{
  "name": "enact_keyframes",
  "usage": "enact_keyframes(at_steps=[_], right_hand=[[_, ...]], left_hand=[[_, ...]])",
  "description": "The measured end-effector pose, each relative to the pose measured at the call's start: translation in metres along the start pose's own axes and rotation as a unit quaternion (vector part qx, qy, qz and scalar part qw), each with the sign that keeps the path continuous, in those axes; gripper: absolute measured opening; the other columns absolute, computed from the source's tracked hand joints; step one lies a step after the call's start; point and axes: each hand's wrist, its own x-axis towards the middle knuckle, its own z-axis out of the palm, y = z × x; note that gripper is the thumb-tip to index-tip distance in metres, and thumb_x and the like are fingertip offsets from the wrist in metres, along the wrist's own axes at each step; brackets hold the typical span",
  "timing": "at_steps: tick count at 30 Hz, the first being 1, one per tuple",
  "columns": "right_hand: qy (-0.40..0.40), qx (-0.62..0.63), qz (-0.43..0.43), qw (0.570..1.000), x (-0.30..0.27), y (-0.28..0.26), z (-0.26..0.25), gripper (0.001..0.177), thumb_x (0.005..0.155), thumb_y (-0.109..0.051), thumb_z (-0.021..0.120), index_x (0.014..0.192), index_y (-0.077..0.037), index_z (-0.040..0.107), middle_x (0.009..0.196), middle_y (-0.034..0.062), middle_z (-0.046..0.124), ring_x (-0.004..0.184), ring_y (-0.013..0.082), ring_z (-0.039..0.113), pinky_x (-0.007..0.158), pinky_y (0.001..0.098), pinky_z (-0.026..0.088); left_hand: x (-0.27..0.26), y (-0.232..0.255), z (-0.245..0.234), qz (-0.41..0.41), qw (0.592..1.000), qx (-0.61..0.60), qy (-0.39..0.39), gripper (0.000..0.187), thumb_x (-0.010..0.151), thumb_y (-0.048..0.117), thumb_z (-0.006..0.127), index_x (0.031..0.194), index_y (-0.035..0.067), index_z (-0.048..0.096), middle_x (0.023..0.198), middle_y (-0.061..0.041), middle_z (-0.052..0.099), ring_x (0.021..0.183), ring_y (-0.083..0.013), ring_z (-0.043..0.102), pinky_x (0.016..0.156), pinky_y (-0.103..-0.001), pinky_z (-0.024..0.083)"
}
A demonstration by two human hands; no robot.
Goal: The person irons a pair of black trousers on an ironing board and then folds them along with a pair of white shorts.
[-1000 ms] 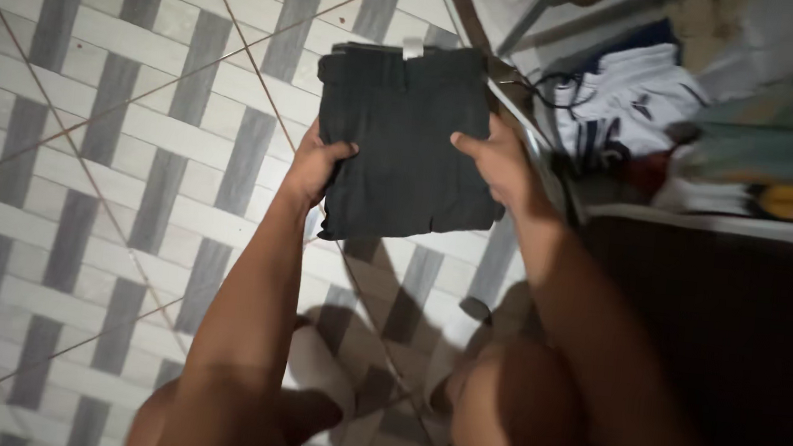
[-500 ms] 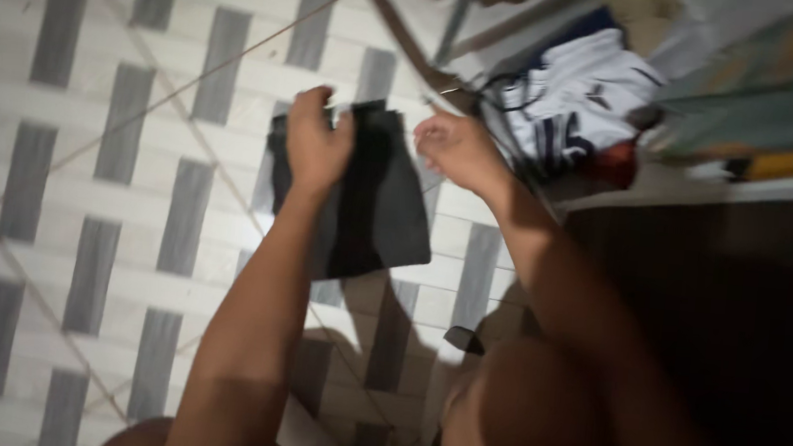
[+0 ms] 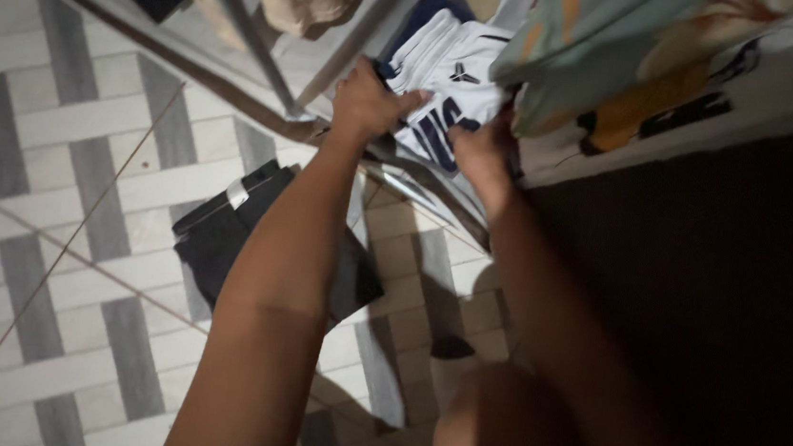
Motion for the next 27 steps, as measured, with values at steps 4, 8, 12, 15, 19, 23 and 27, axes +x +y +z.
enact_keyframes(at_steps=[4,8,12,15,19,23,27], right_hand=[[-0.161,0.207,0.137,0.955,0.003,0.023,0.021,0.069,0.082,-0.033,0.075,0.13,0.016,0.069,0.128,0.0293,0.077,0.113,0.0289,0.074,0.097,0.0374,0.055],[-0.116,0.329,0.161,0.923,-0.011,-0.001,0.008,0.069,0.083,-0.03,0.079,0.13,0.018,0.067,0.126,0.026,0.076,0.109,0.0276,0.073,0.093,0.0376,0.055],[-0.12,0.411,0.296,0.854,-0.023,-0.038,-0.026,0.07,0.082,-0.021,0.073,0.142,-0.005,0.04,0.119,0.0156,0.067,0.101,0.0275,0.068,0.078,0.0456,0.054],[-0.124,0.393,0.312,0.856,-0.021,-0.032,-0.017,0.057,0.085,-0.025,0.078,0.132,0.002,0.06,0.122,0.0143,0.069,0.103,0.0234,0.067,0.083,0.0406,0.053],[-0.155,0.457,0.271,0.833,-0.019,-0.015,-0.007,0.062,0.087,-0.032,0.086,0.135,0.003,0.068,0.135,0.0164,0.073,0.108,0.0198,0.071,0.09,0.0329,0.054],[-0.154,0.421,0.359,0.819,-0.023,-0.029,-0.023,0.062,0.086,-0.034,0.082,0.139,-0.011,0.06,0.137,0.0049,0.064,0.109,0.0165,0.061,0.089,0.034,0.045],[-0.089,0.406,-0.057,0.908,-0.043,0.003,-0.023,0.073,0.078,-0.008,0.074,0.146,-0.021,0.048,0.134,0.0106,0.061,0.111,0.0241,0.066,0.091,0.0395,0.055]], left_hand=[[0.014,0.006,0.027,-0.041,0.989,0.139,0.016,0.117,0.06,0.074,0.091,0.131,-0.004,0.042,0.142,-0.029,0.05,0.134,-0.0488,0.042,0.108,-0.057,0.033],[0.031,0.01,0.022,-0.11,0.987,0.118,0.006,0.107,0.055,0.062,0.092,0.133,0.0,0.052,0.134,-0.024,0.057,0.128,-0.0409,0.053,0.1,-0.05,0.038],[0.04,-0.005,0.011,-0.15,0.978,-0.088,-0.114,0.063,0.064,0.044,0.085,0.102,-0.005,0.076,0.103,-0.019,0.075,0.094,-0.0304,0.07,0.086,-0.041,0.052],[0.046,-0.015,0.011,-0.131,0.961,-0.196,-0.143,0.057,0.064,0.035,0.084,0.096,-0.011,0.075,0.093,-0.019,0.077,0.076,-0.0262,0.072,0.067,-0.039,0.057],[0.034,-0.015,-0.002,-0.156,0.954,-0.172,-0.191,0.057,0.067,0.038,0.082,0.103,-0.005,0.071,0.088,-0.015,0.075,0.067,-0.0229,0.069,0.059,-0.036,0.054],[0.012,0.005,-0.023,-0.196,0.945,-0.174,-0.195,0.057,0.072,0.041,0.077,0.101,-0.007,0.073,0.085,-0.017,0.072,0.064,-0.0273,0.062,0.056,-0.042,0.044],[-0.014,0.012,-0.039,-0.121,0.929,-0.314,-0.155,0.053,0.073,0.03,0.08,0.11,-0.006,0.071,0.092,-0.015,0.074,0.075,-0.024,0.068,0.066,-0.038,0.053]])
